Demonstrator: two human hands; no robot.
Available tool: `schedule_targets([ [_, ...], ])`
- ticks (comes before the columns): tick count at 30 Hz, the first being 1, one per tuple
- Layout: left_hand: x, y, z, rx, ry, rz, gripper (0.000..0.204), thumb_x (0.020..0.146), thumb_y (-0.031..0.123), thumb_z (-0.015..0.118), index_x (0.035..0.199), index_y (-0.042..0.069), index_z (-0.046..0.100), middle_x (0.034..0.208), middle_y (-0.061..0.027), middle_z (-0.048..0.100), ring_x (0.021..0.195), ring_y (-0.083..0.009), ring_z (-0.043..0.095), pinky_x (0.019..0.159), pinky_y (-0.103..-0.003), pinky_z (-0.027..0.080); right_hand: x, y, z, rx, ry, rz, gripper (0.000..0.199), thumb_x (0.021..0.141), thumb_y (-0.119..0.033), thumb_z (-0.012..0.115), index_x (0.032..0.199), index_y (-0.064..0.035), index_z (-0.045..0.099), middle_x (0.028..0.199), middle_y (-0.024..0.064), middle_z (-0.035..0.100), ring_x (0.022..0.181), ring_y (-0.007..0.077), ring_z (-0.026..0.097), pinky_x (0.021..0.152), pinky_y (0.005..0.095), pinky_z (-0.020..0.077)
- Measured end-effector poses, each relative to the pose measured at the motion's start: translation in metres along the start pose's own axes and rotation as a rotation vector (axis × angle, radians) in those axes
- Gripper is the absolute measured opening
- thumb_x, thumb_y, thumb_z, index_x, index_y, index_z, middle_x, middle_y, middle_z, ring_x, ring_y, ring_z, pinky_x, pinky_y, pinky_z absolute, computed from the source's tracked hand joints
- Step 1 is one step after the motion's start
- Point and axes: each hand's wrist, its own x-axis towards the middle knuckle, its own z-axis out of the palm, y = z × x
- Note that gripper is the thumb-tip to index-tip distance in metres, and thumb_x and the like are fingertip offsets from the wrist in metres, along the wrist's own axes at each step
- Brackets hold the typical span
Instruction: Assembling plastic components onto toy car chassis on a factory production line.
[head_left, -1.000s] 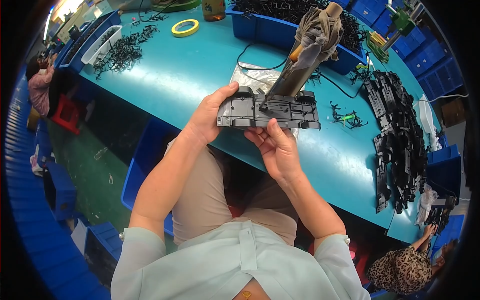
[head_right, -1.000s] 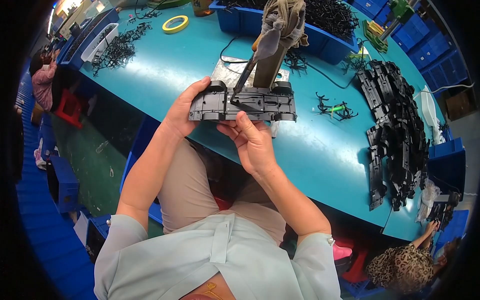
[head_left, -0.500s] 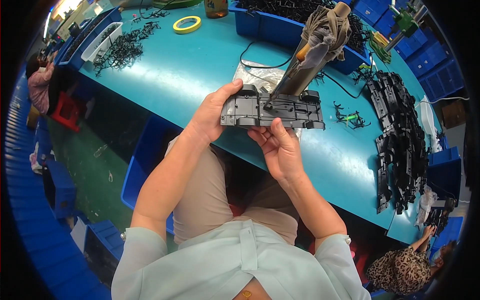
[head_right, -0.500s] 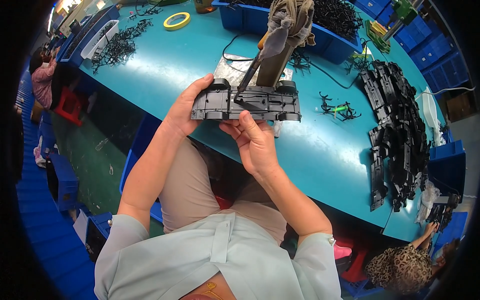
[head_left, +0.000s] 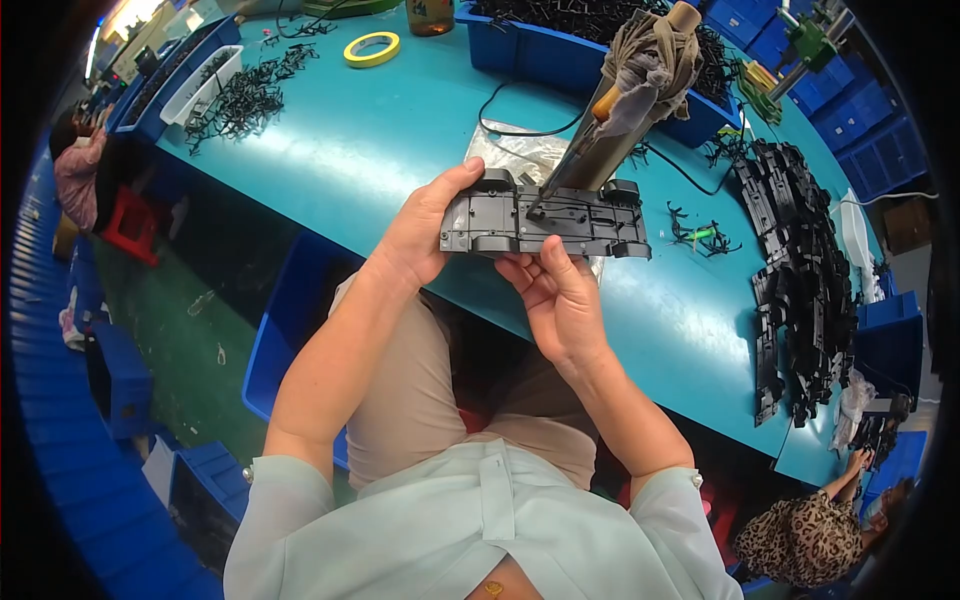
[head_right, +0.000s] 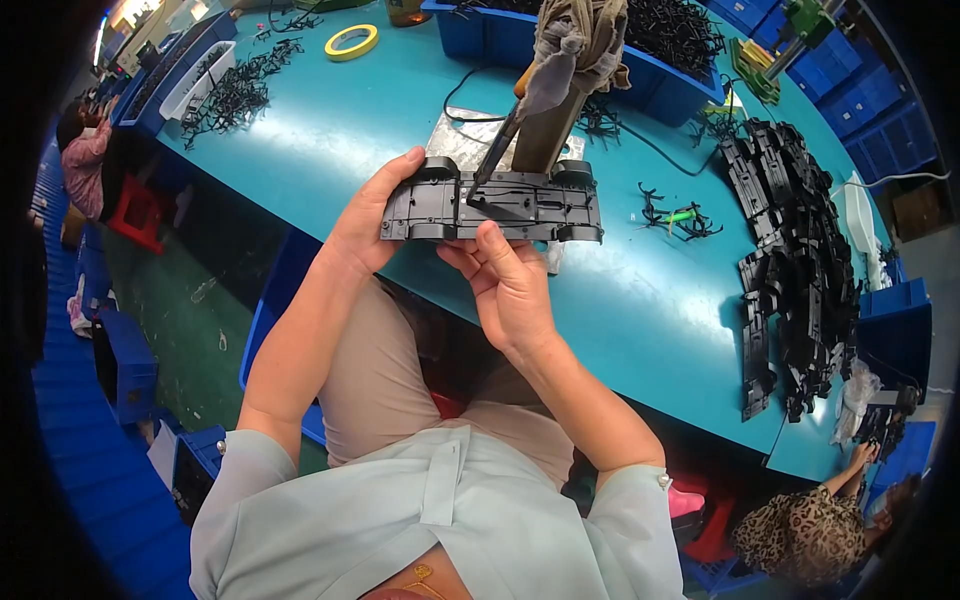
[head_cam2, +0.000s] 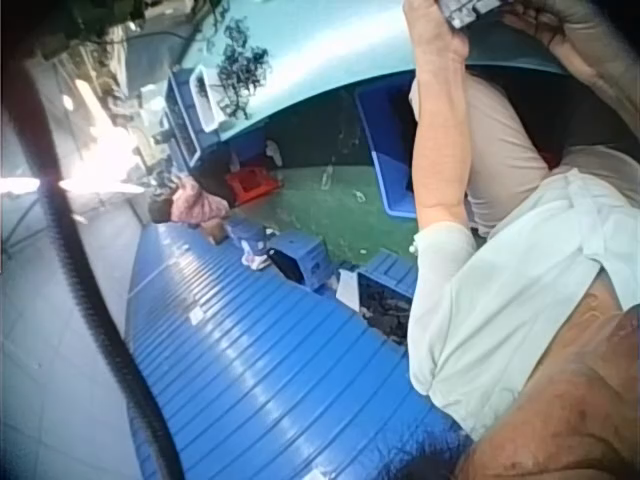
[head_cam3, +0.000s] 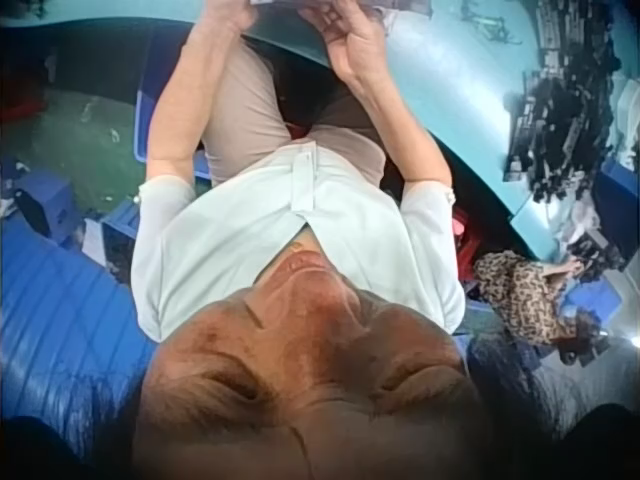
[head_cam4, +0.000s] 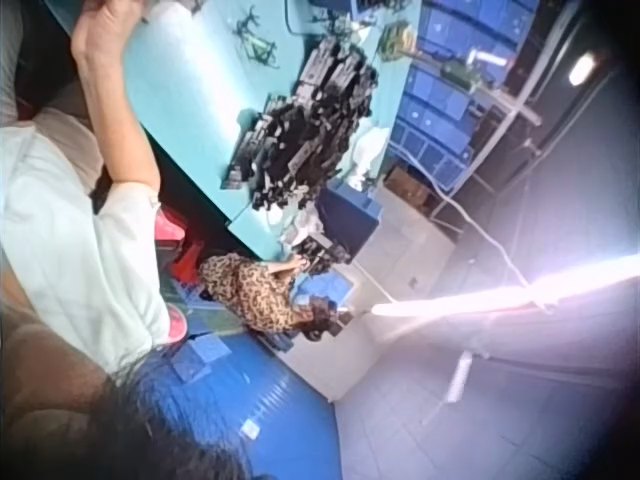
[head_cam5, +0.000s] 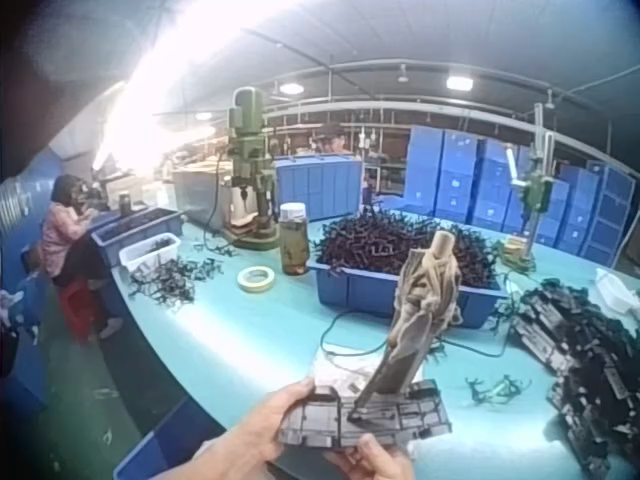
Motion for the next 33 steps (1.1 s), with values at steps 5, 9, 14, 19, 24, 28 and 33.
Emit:
schedule_targets([
  [5,-0.0013,-0.0007,-0.0007,-0.007,-0.019,0.004,0.036,0.093,0.036,0.055,0.106,0.004,0.061,0.099,-0.0091,0.068,0.086,-0.0157,0.067,0.078,-0.03,0.055,-0.0013,0.0011,0.0009,0.001,0.013,-0.001,0.028,0.09,-0.029,0.063,0.103,-0.0044,0.059,0.093,0.0055,0.063,0.087,0.0157,0.061,0.086,0.0339,0.0548],
  [9,-0.0016,-0.001,0.0007,-0.007,-0.009,0.008,0.036,0.094,0.036,0.054,0.108,0.004,0.06,0.101,-0.01,0.067,0.087,-0.0164,0.067,0.079,-0.031,0.055,-0.0015,0.0005,0.0019,0.003,0.008,-0.003,0.028,0.09,-0.029,0.063,0.105,-0.0049,0.059,0.095,0.005,0.063,0.088,0.0152,0.061,0.086,0.0337,0.0545],
  [14,-0.0003,-0.0012,0.0005,-0.031,-0.037,-0.002,0.037,0.095,0.035,0.051,0.111,0.003,0.058,0.102,-0.011,0.067,0.089,-0.0178,0.067,0.08,-0.032,0.055,-0.0013,0.0002,0.0017,0.002,0.01,0.005,0.029,0.09,-0.029,0.063,0.107,-0.0058,0.058,0.097,0.0041,0.063,0.089,0.0146,0.06,0.087,0.0338,0.0537],
  [19,-0.0018,-0.0008,0.0001,-0.01,-0.031,0.008,0.037,0.095,0.035,0.05,0.112,0.003,0.058,0.103,-0.0112,0.067,0.089,-0.0177,0.067,0.08,-0.033,0.055,-0.0006,-0.0003,0.0026,0.045,0.014,0.002,0.021,0.091,-0.023,0.064,0.1,-0.0042,0.06,0.091,0.0045,0.064,0.087,0.0152,0.063,0.085,0.0353,0.0545],
  [24,-0.0007,-0.0033,-0.0009,0.023,-0.025,0.027,0.039,0.096,0.037,0.05,0.113,0.002,0.058,0.103,-0.0113,0.067,0.091,-0.0177,0.066,0.082,-0.032,0.055,-0.0049,-0.0026,0.0005,0.007,0.044,0.013,0.021,0.09,-0.022,0.064,0.1,-0.0039,0.059,0.092,0.0049,0.064,0.086,0.016,0.063,0.083,0.0341,0.0552],
  [28,-0.0013,-0.004,0.0003,0.046,-0.012,0.005,0.04,0.096,0.036,0.051,0.114,0.001,0.057,0.105,-0.0118,0.066,0.092,-0.0177,0.066,0.082,-0.032,0.054,-0.0088,-0.0022,-0.0023,-0.048,0.092,0.05,0.028,0.091,-0.028,0.063,0.104,-0.0041,0.058,0.097,0.0065,0.064,0.086,0.0167,0.063,0.081,0.034,0.0554],
  [33,0.0013,-0.0054,-0.0005,0.044,-0.019,-0.01,0.04,0.095,0.035,0.053,0.116,0.001,0.057,0.106,-0.0121,0.066,0.092,-0.0183,0.066,0.083,-0.032,0.054,-0.009,-0.0027,-0.0017,0.007,0.111,0.039,0.023,0.091,-0.023,0.064,0.098,-0.0011,0.059,0.09,0.0057,0.062,0.084,0.0166,0.064,0.077,0.0314,0.0566],
])
